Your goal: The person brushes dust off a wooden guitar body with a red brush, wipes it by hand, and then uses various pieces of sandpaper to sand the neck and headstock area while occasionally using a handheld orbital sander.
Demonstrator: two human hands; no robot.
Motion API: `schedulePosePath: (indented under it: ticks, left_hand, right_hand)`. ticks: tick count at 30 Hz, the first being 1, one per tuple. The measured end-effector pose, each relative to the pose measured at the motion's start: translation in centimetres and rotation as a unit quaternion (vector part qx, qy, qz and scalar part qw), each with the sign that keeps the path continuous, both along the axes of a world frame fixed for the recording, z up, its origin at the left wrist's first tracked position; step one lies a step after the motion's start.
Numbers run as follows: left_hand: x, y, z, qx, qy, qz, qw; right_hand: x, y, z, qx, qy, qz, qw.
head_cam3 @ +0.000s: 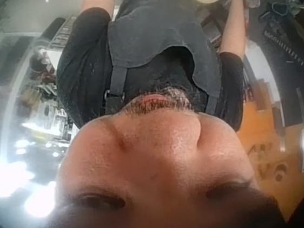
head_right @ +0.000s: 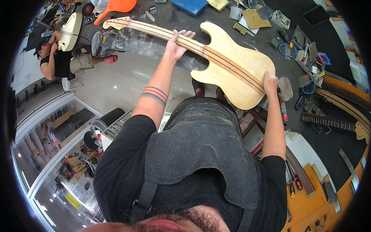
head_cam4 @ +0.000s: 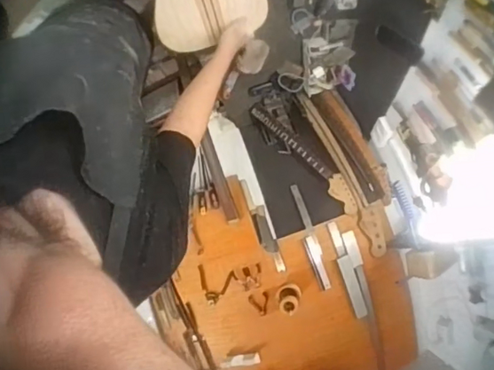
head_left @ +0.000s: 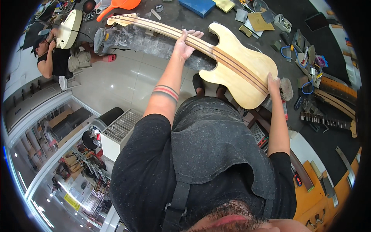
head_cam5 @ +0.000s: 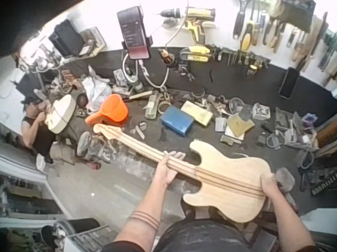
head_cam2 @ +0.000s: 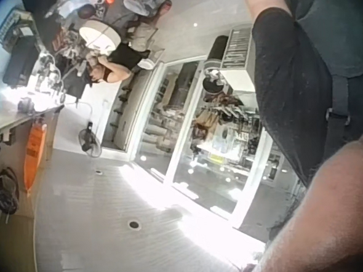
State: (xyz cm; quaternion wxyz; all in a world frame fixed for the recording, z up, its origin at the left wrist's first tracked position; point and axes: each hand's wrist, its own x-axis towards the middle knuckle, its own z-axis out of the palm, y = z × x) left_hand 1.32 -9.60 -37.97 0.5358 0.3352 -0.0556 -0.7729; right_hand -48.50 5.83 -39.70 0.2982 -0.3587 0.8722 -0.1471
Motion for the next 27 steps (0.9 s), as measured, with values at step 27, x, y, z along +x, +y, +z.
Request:
schedulePosePath:
  ticks: [27]
  left_hand:
    - [4.9,2.4,0.1,0.049,-0.168,-0.135,0.975]
  right_hand:
    - [19.0,10.8,5.5,-0.148,0.128,0.313,0.929]
